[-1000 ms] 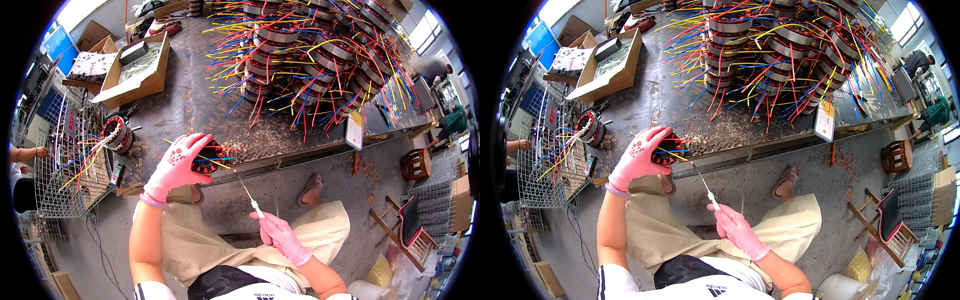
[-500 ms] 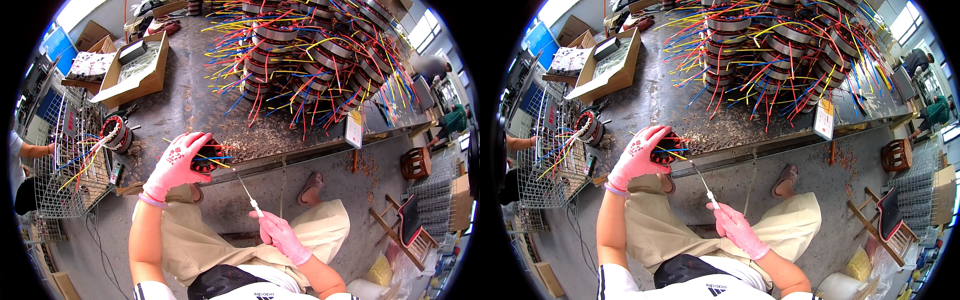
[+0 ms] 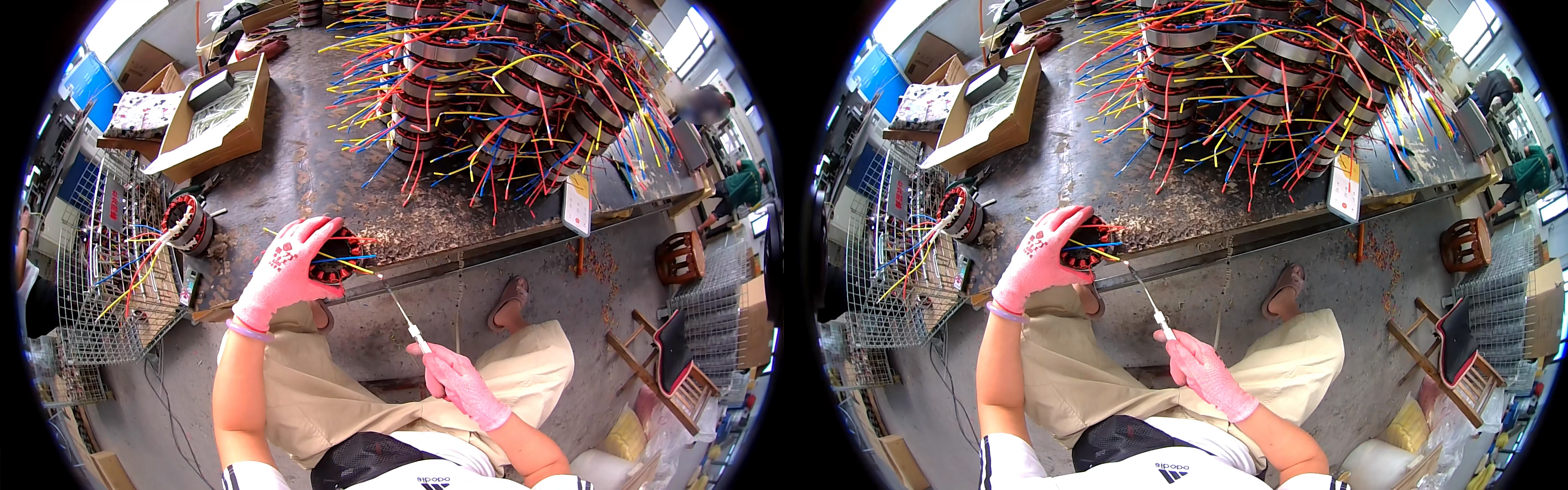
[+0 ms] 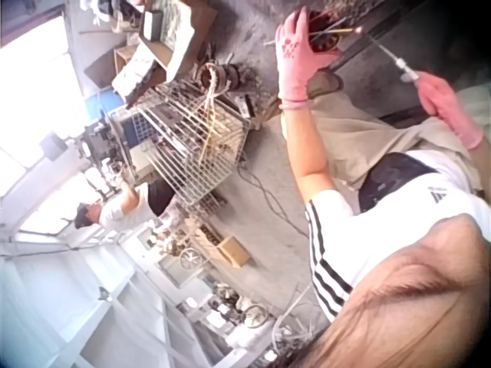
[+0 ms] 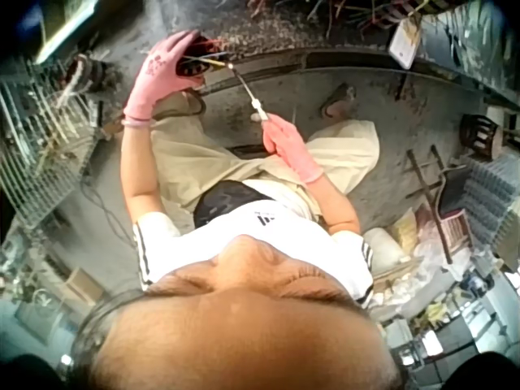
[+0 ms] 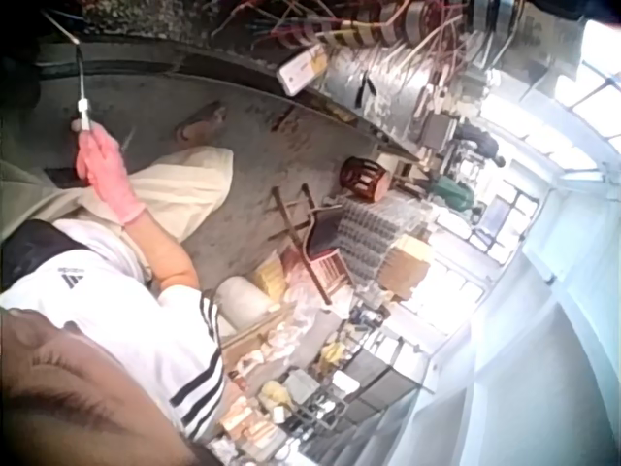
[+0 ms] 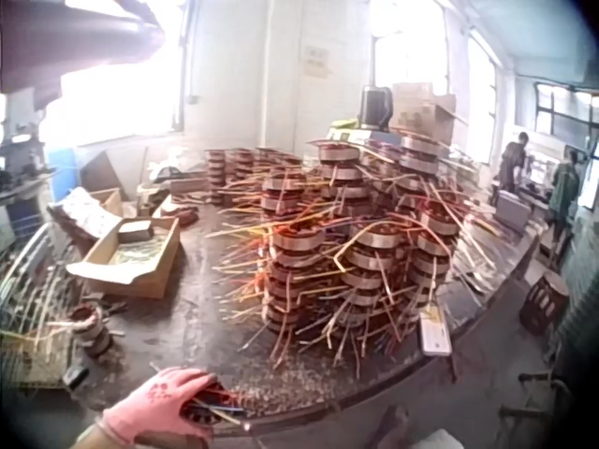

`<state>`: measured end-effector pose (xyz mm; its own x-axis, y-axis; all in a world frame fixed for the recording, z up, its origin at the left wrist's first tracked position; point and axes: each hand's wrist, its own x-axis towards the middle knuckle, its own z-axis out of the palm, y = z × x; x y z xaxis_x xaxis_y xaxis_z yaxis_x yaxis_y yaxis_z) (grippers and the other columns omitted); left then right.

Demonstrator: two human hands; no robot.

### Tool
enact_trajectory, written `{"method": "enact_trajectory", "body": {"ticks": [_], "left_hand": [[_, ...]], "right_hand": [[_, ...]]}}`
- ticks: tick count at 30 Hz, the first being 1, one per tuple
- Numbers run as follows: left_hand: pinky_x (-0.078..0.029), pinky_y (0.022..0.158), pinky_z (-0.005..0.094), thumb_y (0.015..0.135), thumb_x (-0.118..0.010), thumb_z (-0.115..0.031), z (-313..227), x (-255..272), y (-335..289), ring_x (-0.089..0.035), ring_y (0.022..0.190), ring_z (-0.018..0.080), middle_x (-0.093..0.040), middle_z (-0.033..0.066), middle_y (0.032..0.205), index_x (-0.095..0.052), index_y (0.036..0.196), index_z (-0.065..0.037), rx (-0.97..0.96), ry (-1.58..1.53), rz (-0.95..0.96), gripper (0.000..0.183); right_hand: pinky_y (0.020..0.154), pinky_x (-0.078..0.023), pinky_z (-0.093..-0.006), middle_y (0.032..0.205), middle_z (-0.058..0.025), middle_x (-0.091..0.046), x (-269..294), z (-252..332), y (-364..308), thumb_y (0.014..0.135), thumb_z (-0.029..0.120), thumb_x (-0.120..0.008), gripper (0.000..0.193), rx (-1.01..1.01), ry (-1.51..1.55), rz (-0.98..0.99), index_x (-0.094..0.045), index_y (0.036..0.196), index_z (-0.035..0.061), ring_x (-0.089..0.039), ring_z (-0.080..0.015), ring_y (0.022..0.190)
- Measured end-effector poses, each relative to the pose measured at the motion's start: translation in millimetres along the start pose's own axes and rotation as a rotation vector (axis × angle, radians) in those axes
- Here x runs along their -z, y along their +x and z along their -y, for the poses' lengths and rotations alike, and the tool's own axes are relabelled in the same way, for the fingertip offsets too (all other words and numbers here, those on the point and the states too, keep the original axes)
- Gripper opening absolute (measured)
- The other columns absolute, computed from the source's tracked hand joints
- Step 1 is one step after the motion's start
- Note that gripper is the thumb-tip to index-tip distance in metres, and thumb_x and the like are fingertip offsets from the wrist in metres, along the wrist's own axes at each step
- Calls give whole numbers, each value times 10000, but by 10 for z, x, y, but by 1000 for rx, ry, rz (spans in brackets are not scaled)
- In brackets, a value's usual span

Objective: The person uses a pair of pliers and a lighter to trim and seal the ends of colored wires on a motor stator. They pick up a stator, cut the excess length from the wire leads, use a flame to melt the ends, and then place the stator onto a large stack on the workbench.

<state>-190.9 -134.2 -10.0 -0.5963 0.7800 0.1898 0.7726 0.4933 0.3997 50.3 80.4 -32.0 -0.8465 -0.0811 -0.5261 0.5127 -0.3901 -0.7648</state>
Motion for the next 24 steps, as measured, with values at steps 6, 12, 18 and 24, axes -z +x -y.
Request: {"method": "enact_trajectory", "body": {"ticks": [6,12,18,24], "left_hand": [[-386,1077,445,513,-864,-222,13,-16,1,-482,1251,372,-515,159,1350,-478,1390,-60,14,4,17,972],[-387,1073,445,501,-873,-227,23,-28,-4,-484,1249,370,-511,159,1358,-473,1396,-63,13,4,16,994],[-390,1067,441,498,-876,-227,9,-13,4,-489,1244,368,-520,163,1347,-470,1395,-50,13,-2,21,1000],[-392,1065,440,497,-876,-226,2,-16,11,-492,1242,366,-524,165,1343,-473,1390,-45,8,1,15,997]], "right_hand": [[534,-322,-213,675,46,-421,7,59,-15,1039,247,-473,400,-13,-27,18,-513,1342,-12,-417,-47,585],[514,-255,-211,616,60,-396,-25,62,-22,1037,281,-473,403,-1,-34,-17,-539,1341,25,-334,-34,559],[497,-249,-212,602,57,-402,-44,120,-40,1036,288,-464,405,-8,-51,-17,-539,1342,33,-324,-30,542],[487,-246,-213,600,53,-409,-12,26,-2,1035,296,-467,406,16,-40,-16,-546,1337,35,-326,-32,534]]}}
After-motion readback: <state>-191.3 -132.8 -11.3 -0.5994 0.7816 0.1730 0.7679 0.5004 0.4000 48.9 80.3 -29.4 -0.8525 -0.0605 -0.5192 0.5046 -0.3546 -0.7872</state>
